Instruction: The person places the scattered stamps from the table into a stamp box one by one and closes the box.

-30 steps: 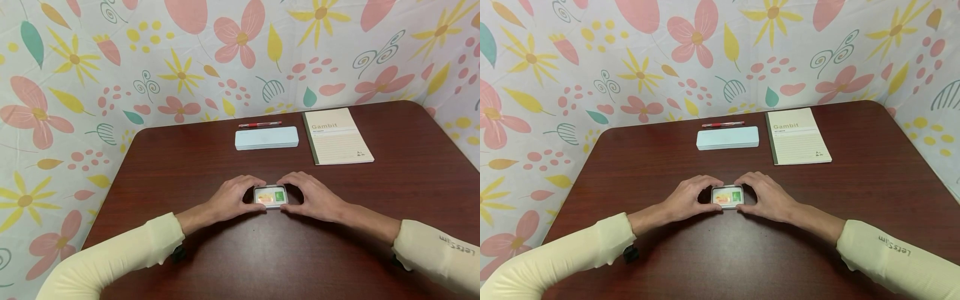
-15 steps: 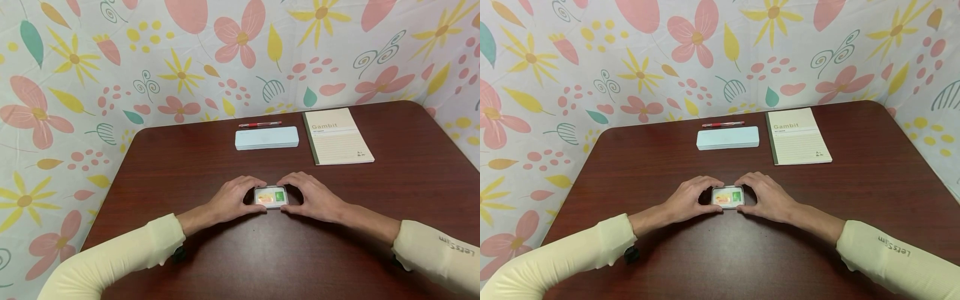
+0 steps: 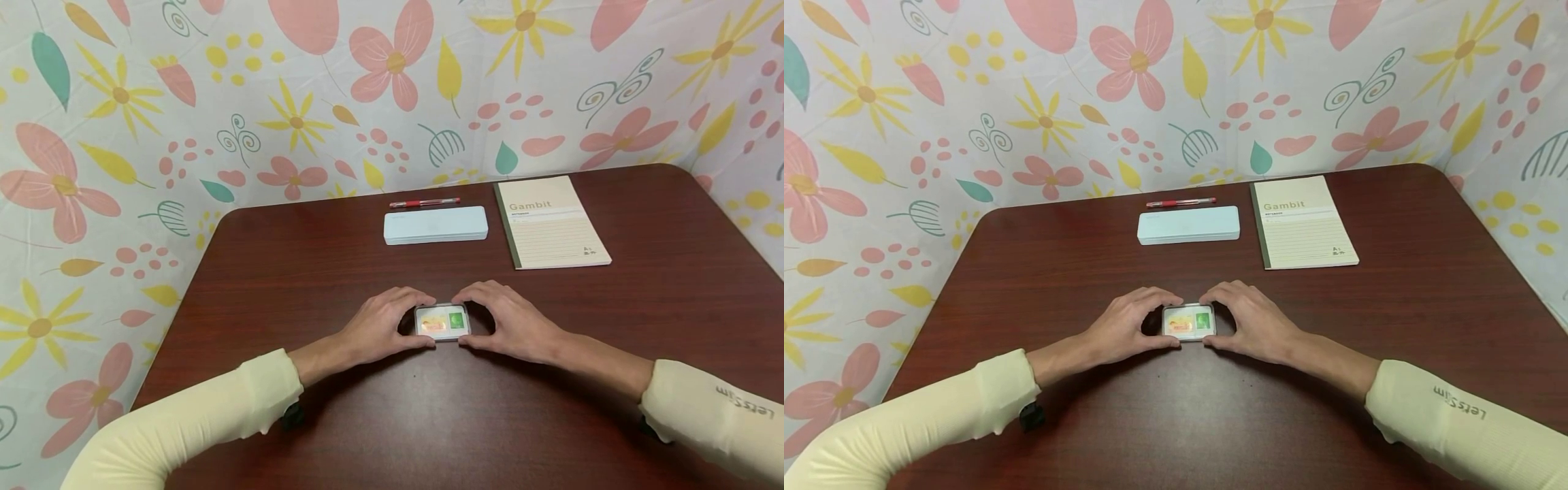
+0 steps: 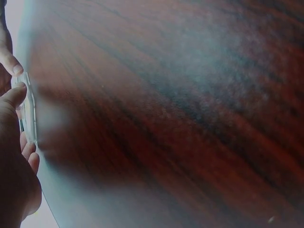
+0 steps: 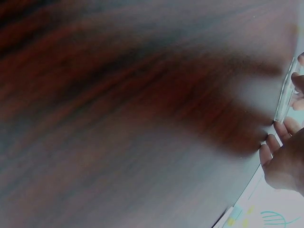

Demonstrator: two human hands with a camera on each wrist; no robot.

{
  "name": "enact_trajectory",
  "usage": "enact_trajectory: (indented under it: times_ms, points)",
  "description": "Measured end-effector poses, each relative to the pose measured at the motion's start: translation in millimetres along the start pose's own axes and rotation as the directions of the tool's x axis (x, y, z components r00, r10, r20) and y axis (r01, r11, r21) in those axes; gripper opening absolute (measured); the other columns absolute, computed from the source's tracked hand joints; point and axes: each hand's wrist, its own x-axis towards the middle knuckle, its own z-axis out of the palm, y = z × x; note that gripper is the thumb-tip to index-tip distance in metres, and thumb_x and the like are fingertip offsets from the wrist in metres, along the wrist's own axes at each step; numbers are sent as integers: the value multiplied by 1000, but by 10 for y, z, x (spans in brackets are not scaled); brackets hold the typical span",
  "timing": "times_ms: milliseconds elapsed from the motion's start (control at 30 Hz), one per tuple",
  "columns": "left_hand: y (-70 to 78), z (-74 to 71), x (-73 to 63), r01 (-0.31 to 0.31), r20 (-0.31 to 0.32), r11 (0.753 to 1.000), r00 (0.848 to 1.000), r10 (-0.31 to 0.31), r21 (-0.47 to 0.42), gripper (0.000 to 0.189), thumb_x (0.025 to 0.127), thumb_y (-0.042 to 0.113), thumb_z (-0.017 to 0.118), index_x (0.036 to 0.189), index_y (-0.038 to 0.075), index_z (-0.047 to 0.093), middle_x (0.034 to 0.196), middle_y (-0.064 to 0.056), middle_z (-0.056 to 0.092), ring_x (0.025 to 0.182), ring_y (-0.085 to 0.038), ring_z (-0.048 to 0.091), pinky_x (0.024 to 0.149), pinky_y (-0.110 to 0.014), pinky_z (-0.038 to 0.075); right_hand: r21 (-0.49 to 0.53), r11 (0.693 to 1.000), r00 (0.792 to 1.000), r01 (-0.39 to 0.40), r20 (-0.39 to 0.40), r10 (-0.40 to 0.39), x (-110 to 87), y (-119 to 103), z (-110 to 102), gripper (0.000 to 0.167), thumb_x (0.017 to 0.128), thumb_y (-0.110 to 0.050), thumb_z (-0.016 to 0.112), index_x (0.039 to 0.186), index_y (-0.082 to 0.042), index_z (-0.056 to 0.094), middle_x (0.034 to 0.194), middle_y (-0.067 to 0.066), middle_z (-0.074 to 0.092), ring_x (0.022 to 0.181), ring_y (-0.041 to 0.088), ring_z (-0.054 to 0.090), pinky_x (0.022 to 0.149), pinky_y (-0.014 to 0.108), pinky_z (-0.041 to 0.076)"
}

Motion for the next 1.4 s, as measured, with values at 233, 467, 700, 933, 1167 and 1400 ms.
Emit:
enact_trajectory:
  times_ms: [233, 467, 700, 933, 1167, 1400]
  points:
    - [1, -5, -5, 0, 4, 1000, 1000, 0, 6, 63, 89, 45, 88, 139, 13, 66, 133, 2, 67, 123, -13, 62, 98, -36, 55, -15, 1000, 1000, 13, -7, -13, -5, 9, 10, 56, 79, -22, 96, 127, -9, 71, 127, 1, 68, 119, 24, 61, 99, 51, 51]
    - [4, -7, -4, 5, 9, 1000, 1000, -5, 12, 63, 88, 45, 88, 139, 14, 66, 134, 3, 67, 123, -12, 62, 98, -35, 55, -33, 999, 1000, 18, -12, -18, -7, 10, 20, 57, 79, -23, 97, 127, -8, 71, 128, 3, 68, 120, 25, 61, 100, 53, 50]
    - [6, 1, -1, 8, 11, 1000, 1000, -8, 14, 64, 88, 45, 88, 140, 14, 66, 134, 2, 67, 123, -13, 62, 98, -35, 55, -41, 999, 1000, 8, -7, -8, -5, -5, 16, 57, 79, -24, 97, 126, -8, 71, 128, 5, 68, 121, 26, 60, 101, 55, 49]
    - [7, 2, -4, 10, 3, 1000, 1000, -10, 6, 63, 88, 45, 88, 138, 14, 67, 132, 3, 68, 121, -12, 63, 97, -34, 55, -45, 999, 1000, 1, -2, -1, 5, -11, 13, 56, 79, -24, 97, 126, -7, 71, 128, 5, 68, 121, 27, 60, 101, 55, 49]
    - [13, 6, -11, 12, -10, 1000, 1000, -12, -7, 62, 87, 45, 89, 136, 13, 68, 126, 2, 70, 117, -11, 63, 95, -32, 55, -47, 999, 1000, -2, 3, 2, 13, -13, 15, 56, 79, -24, 97, 125, -7, 71, 127, 5, 68, 120, 27, 61, 100, 54, 50]
    - [10, 33, -26, 7, -41, 999, 999, -8, -31, 61, 84, 42, 92, 134, 13, 70, 120, 3, 71, 113, -12, 64, 93, -34, 55, -47, 999, 1000, -12, 11, 12, 13, -14, 17, 56, 79, -23, 97, 125, -7, 71, 127, 6, 68, 120, 28, 60, 101, 55, 50]
